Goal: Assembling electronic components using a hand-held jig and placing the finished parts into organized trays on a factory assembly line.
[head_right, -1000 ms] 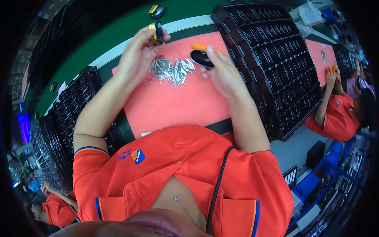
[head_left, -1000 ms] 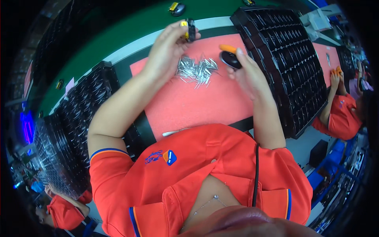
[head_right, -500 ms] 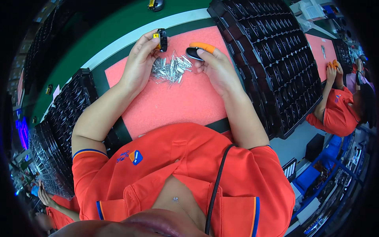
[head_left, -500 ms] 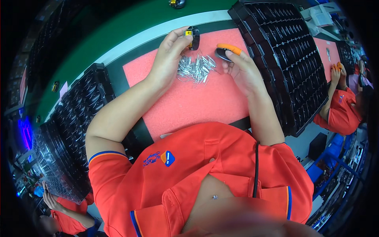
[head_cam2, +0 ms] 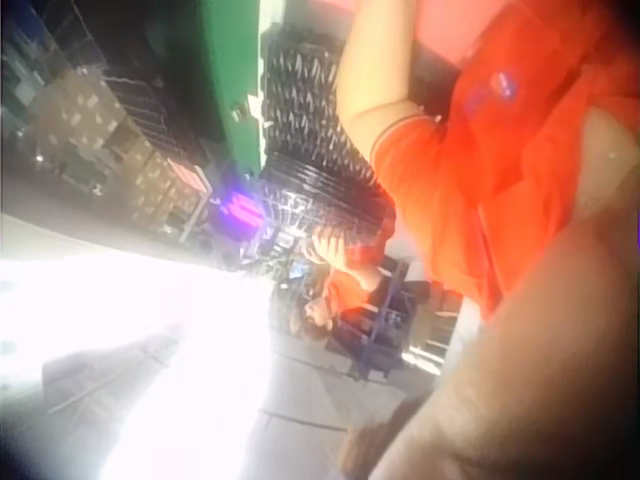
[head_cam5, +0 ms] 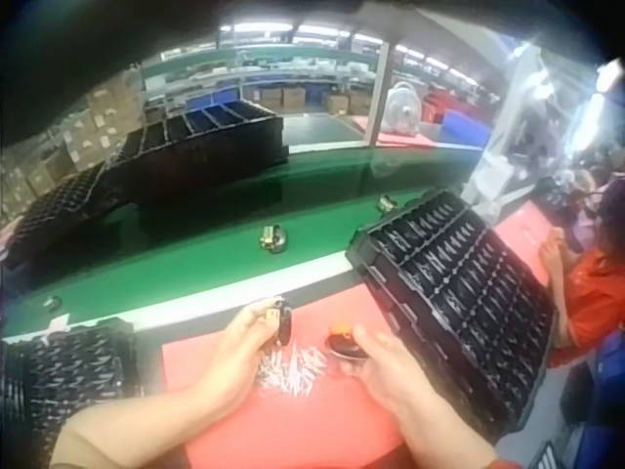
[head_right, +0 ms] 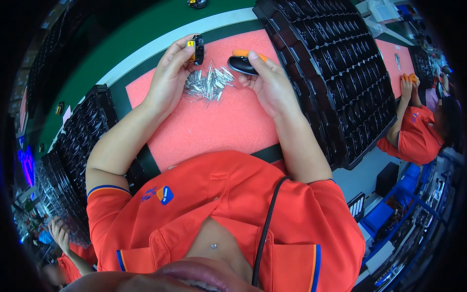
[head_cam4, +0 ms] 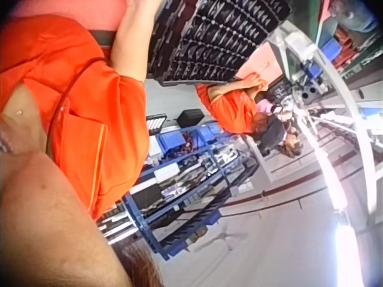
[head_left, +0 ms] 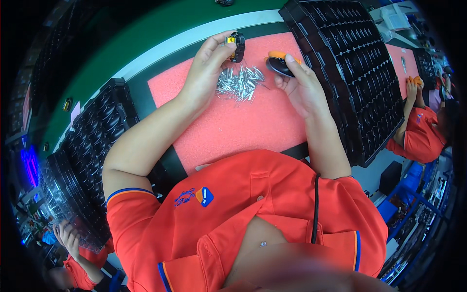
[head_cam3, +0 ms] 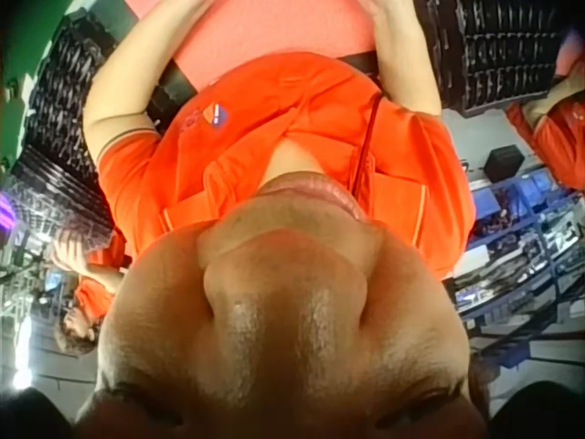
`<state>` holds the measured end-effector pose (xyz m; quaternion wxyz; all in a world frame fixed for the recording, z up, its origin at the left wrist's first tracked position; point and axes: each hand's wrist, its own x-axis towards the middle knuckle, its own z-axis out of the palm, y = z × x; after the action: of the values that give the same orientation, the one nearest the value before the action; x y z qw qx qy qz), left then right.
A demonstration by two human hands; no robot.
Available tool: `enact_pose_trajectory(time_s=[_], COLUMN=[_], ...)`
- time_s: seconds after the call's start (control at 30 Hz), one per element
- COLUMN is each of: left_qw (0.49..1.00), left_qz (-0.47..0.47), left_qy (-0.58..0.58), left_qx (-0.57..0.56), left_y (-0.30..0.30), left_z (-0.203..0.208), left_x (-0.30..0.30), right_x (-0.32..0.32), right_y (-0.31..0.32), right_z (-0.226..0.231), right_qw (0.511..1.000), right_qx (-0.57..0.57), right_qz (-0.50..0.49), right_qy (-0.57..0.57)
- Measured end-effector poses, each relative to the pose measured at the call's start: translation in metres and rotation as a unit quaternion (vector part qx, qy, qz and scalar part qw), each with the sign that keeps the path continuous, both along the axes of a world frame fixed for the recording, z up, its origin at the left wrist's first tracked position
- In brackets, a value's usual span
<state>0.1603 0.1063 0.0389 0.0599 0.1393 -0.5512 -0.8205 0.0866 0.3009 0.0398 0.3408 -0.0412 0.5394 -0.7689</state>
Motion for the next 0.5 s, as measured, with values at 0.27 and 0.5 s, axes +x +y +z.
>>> enact_pose_trajectory(time_s=[0.27,0.5], left_qw=[0.999,0.999], left_qz=[-0.03,-0.037], left_qy=[0.006,0.006], left_qx=[-0.034,0.001], left_y=[0.0001,0.0034], left_z=[0.0016,-0.0035], left_x=[0.0008,0.0017], right_x=[0.0009,0.0007], right_y=[-0.0039,-0.009], right_z=[0.0059,0.0092], right_qw=[0.995,0.99], right_qx=[0.048,0.096], right_qz=[-0.023,-0.039], right_qy=[0.084,0.091])
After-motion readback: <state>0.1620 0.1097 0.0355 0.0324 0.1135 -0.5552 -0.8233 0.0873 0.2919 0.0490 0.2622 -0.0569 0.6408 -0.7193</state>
